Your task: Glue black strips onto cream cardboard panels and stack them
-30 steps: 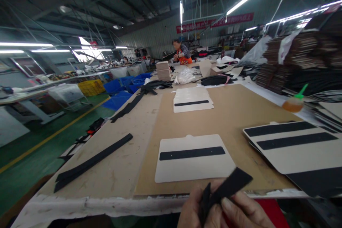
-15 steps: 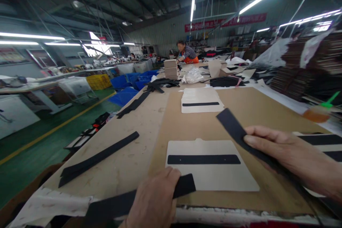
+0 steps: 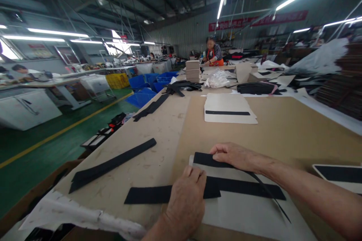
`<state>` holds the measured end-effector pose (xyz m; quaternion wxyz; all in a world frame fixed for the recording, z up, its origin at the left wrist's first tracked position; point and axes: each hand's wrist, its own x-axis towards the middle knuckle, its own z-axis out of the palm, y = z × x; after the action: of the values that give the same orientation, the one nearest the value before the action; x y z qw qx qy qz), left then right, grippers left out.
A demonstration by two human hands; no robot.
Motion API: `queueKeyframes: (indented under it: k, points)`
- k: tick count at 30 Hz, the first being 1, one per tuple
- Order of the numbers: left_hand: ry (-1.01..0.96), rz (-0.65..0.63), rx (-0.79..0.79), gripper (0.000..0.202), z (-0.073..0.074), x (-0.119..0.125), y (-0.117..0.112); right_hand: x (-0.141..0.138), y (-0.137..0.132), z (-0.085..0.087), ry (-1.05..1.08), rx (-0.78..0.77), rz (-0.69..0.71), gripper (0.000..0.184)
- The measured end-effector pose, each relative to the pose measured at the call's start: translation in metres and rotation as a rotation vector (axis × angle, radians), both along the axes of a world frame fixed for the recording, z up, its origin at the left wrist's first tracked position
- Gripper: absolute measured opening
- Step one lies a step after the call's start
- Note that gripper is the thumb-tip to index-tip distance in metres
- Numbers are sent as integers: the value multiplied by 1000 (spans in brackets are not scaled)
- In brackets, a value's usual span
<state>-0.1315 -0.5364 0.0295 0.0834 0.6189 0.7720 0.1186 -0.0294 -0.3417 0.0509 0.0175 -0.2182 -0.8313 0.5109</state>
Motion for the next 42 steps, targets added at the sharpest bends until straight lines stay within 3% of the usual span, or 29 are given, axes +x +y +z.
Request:
queueKeyframes:
  k: [11,19,26,33,38,42]
  points:
    - [-1,-21,-38,52,-11,-2,-1,-21,9,-17,-53,124,77,23]
    - [62,50,-45,37,-11,1,-1,-25,10,-16,-170,111,132,27]
    - [28,97,-49,53,-16,1,-1,-26,12,-16,-167,193,167,28]
    - [18,116,-65,57,-14,1,1,-30,14,-16,-149,177,200,26]
    - [17,118,-73,56,-13,0,3,-5,34,7,-234,173,180,45]
    - [60,131,-37,53,-15,-1,3,42,64,23,-361,-6,257,30]
